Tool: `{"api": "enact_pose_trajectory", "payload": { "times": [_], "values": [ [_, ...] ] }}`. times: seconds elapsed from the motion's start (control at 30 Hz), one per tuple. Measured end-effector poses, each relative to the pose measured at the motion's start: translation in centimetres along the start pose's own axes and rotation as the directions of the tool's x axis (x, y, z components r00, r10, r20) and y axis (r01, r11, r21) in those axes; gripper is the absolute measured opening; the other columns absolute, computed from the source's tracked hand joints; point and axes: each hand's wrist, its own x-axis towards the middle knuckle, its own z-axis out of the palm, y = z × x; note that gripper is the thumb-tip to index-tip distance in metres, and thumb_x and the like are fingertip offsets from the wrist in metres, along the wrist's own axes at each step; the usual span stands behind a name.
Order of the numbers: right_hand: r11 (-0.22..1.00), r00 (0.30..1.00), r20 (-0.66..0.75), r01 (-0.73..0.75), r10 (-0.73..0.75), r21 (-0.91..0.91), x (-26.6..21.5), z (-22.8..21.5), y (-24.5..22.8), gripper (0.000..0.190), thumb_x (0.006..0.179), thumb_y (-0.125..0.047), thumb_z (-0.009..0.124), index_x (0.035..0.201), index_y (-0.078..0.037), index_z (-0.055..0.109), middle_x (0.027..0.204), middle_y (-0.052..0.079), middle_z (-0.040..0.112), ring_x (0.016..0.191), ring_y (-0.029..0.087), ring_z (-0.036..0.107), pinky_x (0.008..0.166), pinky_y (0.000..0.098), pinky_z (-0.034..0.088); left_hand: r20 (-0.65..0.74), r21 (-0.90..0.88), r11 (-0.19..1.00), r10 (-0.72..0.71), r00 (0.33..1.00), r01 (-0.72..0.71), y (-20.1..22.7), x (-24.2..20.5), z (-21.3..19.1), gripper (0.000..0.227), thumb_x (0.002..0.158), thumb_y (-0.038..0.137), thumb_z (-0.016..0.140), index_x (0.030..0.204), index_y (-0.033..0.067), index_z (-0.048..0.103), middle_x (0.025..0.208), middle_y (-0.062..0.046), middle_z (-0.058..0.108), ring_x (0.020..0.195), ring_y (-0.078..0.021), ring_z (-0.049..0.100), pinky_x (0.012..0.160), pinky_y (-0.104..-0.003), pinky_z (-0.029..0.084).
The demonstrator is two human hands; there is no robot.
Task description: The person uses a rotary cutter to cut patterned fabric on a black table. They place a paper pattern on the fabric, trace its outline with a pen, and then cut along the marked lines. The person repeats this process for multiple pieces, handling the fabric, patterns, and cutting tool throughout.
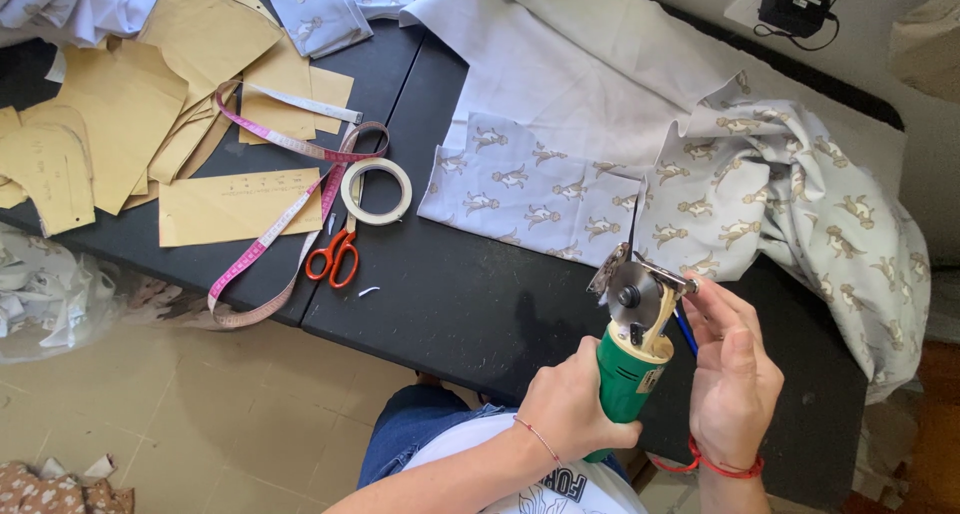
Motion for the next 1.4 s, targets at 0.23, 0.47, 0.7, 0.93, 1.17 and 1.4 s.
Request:
{"api": "enact_pose_trajectory", "payload": {
  "times": [0.23, 0.47, 0.7, 0.93, 1.17, 1.4],
  "values": [
    [1.0, 1.0, -0.028, 0.005, -0.006, -0.026, 0.7, -1.5, 0.3, 0.047, 0.09, -0.028, 0.032, 0.109, 0.015, 0.043, 0.119, 0.025, 0.043, 0.116, 0.03, 0.044, 0.101, 0.0358, 0.038, -0.02, 0.021, 0.998, 0.053, 0.998, -0.052, -0.4, 0.3, 0.4, 0.058, 0.053, 0.042, 0.06, 0.091, 0.0066, 0.035, 0.082, -0.011, 0.056, 0.07, -0.0412, 0.052, 0.057, -0.045, 0.04],
    [1.0, 1.0, -0.012, -0.009, 0.009, -0.02, 0.4, -1.8, 0.7, 0.046, 0.09, -0.029, 0.035, 0.103, 0.013, 0.048, 0.114, 0.023, 0.048, 0.113, 0.029, 0.046, 0.099, 0.0336, 0.039, 0.04, 0.043, 0.999, 0.018, 0.999, -0.02, 0.1, 0.4, -0.1, 0.056, 0.053, 0.041, 0.06, 0.088, 0.0066, 0.033, 0.079, -0.011, 0.054, 0.064, -0.0405, 0.052, 0.054, -0.044, 0.04],
    [0.999, 0.999, -0.031, -0.019, 0.02, 0.047, 0.3, -2.0, 1.2, 0.043, 0.09, -0.028, 0.036, 0.105, 0.01, 0.047, 0.116, 0.022, 0.048, 0.112, 0.027, 0.047, 0.099, 0.0335, 0.041, 0.024, 0.055, 0.998, 0.035, 0.999, -0.036, 0.0, 0.6, 0.0, 0.056, 0.052, 0.041, 0.06, 0.088, 0.0065, 0.034, 0.078, -0.011, 0.056, 0.065, -0.0405, 0.053, 0.056, -0.044, 0.041],
    [0.999, 0.998, -0.05, -0.048, 0.049, 0.025, 0.4, -1.8, 0.9, 0.044, 0.089, -0.03, 0.038, 0.105, 0.009, 0.048, 0.115, 0.02, 0.049, 0.109, 0.025, 0.049, 0.095, 0.0315, 0.041, 0.05, 0.044, 0.999, 0.007, 0.999, -0.01, 0.1, 0.5, -0.2, 0.056, 0.053, 0.041, 0.061, 0.088, 0.0068, 0.034, 0.078, -0.011, 0.055, 0.064, -0.041, 0.053, 0.054, -0.044, 0.04],
    [0.999, 0.998, -0.043, -0.052, 0.052, -0.001, 0.5, -1.6, 0.5, 0.046, 0.089, -0.032, 0.038, 0.104, 0.009, 0.048, 0.114, 0.019, 0.05, 0.107, 0.026, 0.05, 0.095, 0.0327, 0.042, 0.063, 0.057, 0.998, 0.01, 0.998, -0.014, 0.2, 0.6, -0.3, 0.056, 0.054, 0.041, 0.061, 0.088, 0.0065, 0.034, 0.078, -0.011, 0.055, 0.064, -0.0389, 0.053, 0.055, -0.043, 0.041],
    [0.999, 0.998, -0.031, -0.047, 0.047, 0.0, 0.5, -1.6, 0.8, 0.044, 0.09, -0.031, 0.037, 0.106, 0.009, 0.049, 0.114, 0.018, 0.05, 0.105, 0.026, 0.051, 0.095, 0.0318, 0.042, 0.051, 0.066, 0.998, 0.019, 0.999, -0.023, 0.0, 0.8, 0.0, 0.056, 0.053, 0.041, 0.061, 0.088, 0.0064, 0.033, 0.078, -0.011, 0.055, 0.064, -0.0391, 0.053, 0.055, -0.044, 0.041]
  ]
}}
